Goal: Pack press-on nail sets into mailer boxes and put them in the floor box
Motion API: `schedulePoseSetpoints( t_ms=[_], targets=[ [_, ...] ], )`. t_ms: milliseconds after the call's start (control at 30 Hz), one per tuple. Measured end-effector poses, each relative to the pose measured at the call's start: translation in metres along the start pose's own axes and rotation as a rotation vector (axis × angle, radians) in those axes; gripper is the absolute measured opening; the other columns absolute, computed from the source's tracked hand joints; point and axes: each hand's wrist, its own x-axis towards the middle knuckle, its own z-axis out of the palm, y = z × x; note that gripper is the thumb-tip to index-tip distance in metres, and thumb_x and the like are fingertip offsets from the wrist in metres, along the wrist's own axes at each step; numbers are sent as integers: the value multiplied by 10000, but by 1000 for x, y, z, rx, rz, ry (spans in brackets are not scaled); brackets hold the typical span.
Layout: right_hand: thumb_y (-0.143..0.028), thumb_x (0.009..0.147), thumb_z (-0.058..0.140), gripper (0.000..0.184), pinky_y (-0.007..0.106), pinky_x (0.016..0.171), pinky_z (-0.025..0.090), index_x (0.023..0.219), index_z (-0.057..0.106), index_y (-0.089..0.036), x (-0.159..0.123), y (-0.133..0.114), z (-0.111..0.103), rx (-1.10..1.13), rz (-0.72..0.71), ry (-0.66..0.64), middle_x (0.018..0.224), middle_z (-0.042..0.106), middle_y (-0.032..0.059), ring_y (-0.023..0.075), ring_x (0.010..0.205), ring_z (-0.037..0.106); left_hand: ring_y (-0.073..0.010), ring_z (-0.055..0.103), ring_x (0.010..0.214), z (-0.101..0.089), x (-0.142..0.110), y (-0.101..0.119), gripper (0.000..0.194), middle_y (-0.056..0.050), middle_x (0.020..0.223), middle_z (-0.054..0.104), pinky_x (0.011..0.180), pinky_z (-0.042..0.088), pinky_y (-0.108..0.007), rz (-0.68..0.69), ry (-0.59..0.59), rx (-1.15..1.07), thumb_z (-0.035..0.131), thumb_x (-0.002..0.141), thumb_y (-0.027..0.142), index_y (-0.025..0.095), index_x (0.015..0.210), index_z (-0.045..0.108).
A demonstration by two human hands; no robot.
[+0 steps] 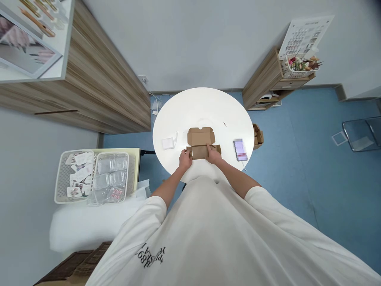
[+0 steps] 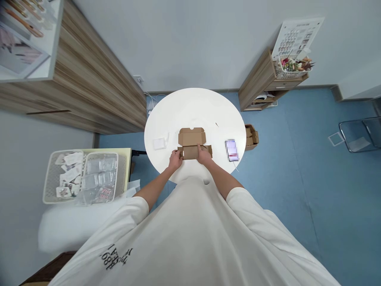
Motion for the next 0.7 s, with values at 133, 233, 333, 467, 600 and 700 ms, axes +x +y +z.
schedulePoseSetpoints(
  t_ms=[133,233,333,467,600,700],
  targets=[
    [-386,964,583,1032,395,917,514,1628,-186,-205,2,2,2,7,-7,0,1403,561,200,334,1173,619,-270,581,1207,2,-4,2,493,-119,1411,490,1012,483,-420,89,12,-67,486,908,99,253,1375,516],
    [-391,961,590,1042,396,921,513,1626,-191,-215,4,2,3,11,-13,0,1424,545,198,334,1185,613,-296,564,1238,1,-7,7,612,-132,1414,506,1013,486,-453,195,0,-94,484,904,113,255,1494,407],
    [-397,956,598,1051,393,924,510,1626,-190,-211,4,2,3,8,-12,-5,1417,548,200,331,1185,612,-329,529,1291,0,-9,13,797,-163,1464,480,1036,472,-492,273,-3,-168,537,897,174,234,1609,184],
    [-402,953,605,1057,395,915,506,1627,-186,-207,3,3,4,11,-8,-15,1375,574,199,330,1155,625,-327,454,1383,3,-12,13,850,-179,1552,401,1103,431,-494,315,19,-308,595,895,256,210,1609,135],
    [-389,957,592,1044,399,908,504,1626,-189,-210,2,5,6,14,-11,-9,1356,587,193,329,1132,635,-299,474,1371,4,-15,7,721,-174,1561,397,1104,442,-476,305,11,-369,557,929,269,202,1566,226],
    [-387,957,585,1037,400,909,506,1627,-185,-203,2,5,6,8,-15,0,1327,607,185,327,1127,637,-299,492,1355,2,-16,6,666,-173,1565,395,1088,457,-479,296,2,-364,532,948,272,199,1548,252]
  ],
)
